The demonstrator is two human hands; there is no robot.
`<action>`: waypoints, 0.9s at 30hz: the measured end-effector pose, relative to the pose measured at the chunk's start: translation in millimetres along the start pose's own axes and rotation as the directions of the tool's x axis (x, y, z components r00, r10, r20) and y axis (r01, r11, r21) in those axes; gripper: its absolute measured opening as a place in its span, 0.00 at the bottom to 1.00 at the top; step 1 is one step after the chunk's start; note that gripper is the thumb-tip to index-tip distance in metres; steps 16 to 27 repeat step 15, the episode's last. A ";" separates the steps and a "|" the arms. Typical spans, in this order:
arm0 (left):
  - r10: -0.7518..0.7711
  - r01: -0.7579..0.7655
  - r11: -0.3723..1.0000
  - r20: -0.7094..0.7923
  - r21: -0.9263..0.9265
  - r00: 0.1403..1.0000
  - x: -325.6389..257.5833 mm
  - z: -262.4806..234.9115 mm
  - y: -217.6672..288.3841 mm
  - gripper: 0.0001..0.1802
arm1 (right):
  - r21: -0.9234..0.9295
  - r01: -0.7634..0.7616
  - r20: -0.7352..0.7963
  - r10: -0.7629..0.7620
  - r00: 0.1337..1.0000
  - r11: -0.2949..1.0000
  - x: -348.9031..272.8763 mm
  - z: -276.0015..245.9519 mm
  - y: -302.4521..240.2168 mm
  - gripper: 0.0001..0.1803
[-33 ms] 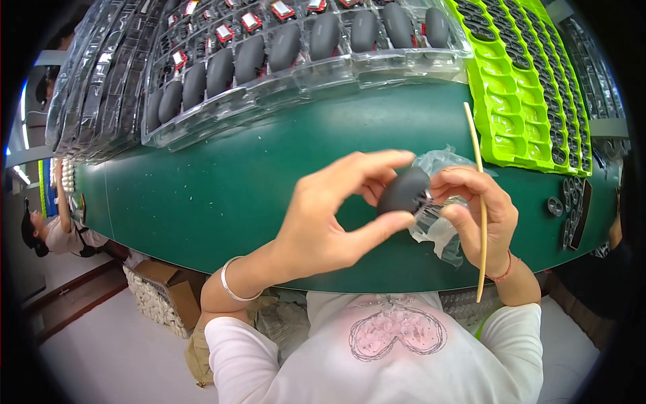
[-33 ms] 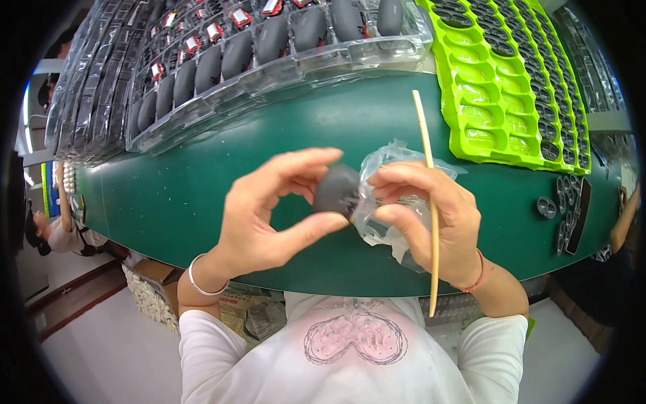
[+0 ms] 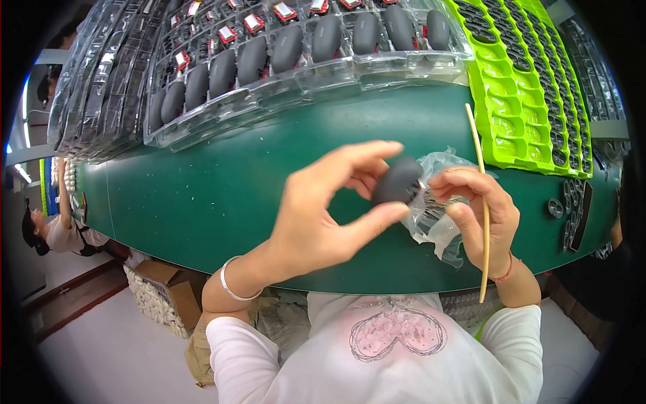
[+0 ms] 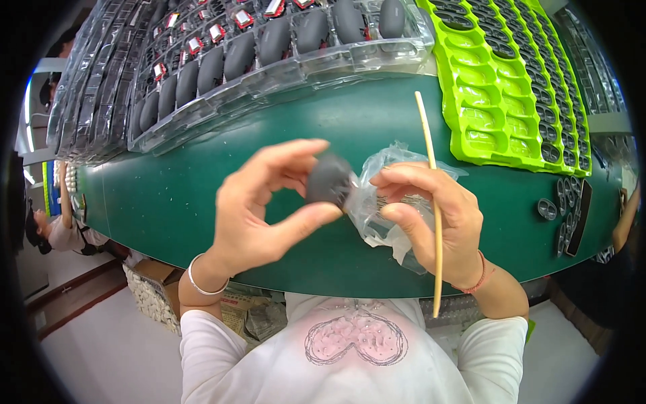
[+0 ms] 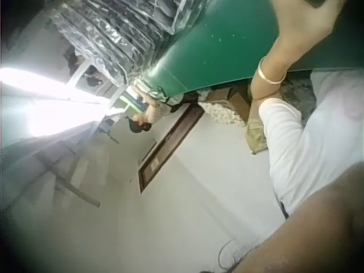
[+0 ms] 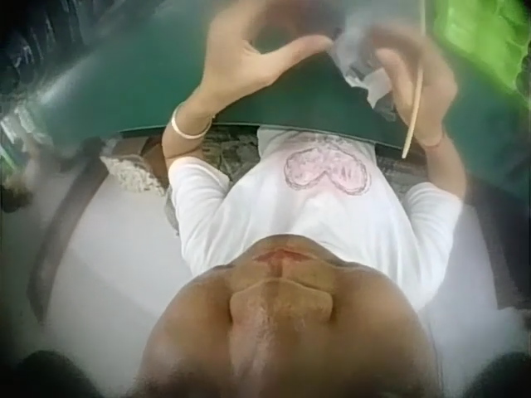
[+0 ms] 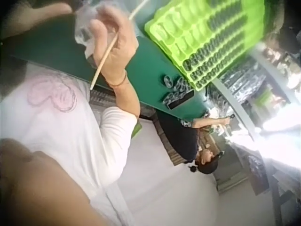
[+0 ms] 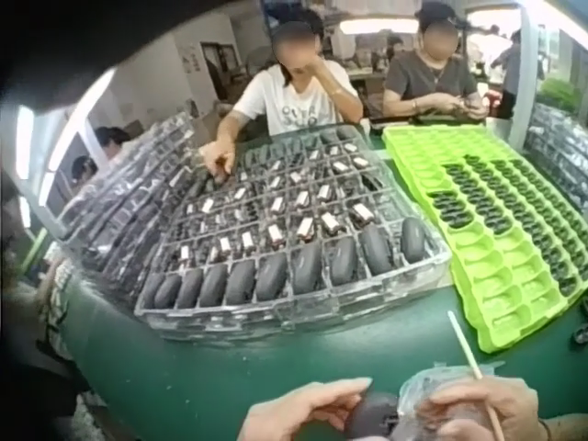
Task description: The person inserts a metal pin into the hinge of a plastic case and uses a wooden stick to push it into place before setting the case in a tray.
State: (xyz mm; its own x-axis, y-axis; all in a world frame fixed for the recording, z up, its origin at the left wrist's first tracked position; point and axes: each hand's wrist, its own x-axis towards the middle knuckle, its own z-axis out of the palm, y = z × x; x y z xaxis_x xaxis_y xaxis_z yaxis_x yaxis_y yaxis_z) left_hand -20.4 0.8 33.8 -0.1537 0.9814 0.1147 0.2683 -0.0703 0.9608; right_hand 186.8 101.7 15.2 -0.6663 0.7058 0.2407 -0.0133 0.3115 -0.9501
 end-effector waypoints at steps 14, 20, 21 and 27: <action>0.199 -0.115 0.913 -0.182 0.391 0.963 138.2 -30.2 28.0 0.25 | -0.118 0.101 0.100 -0.089 0.991 0.988 4.3 -10.3 0.1 0.08; 0.259 -0.142 0.857 -0.176 0.495 0.950 160.1 -32.3 17.6 0.27 | -0.140 0.123 0.119 -0.107 0.987 0.982 4.3 -8.0 -1.2 0.08; 0.259 -0.142 0.857 -0.176 0.495 0.950 160.1 -32.3 17.6 0.27 | -0.140 0.123 0.119 -0.107 0.987 0.982 4.3 -8.0 -1.2 0.08; 0.259 -0.142 0.857 -0.176 0.495 0.950 160.1 -32.3 17.6 0.27 | -0.140 0.123 0.119 -0.107 0.987 0.982 4.3 -8.0 -1.2 0.08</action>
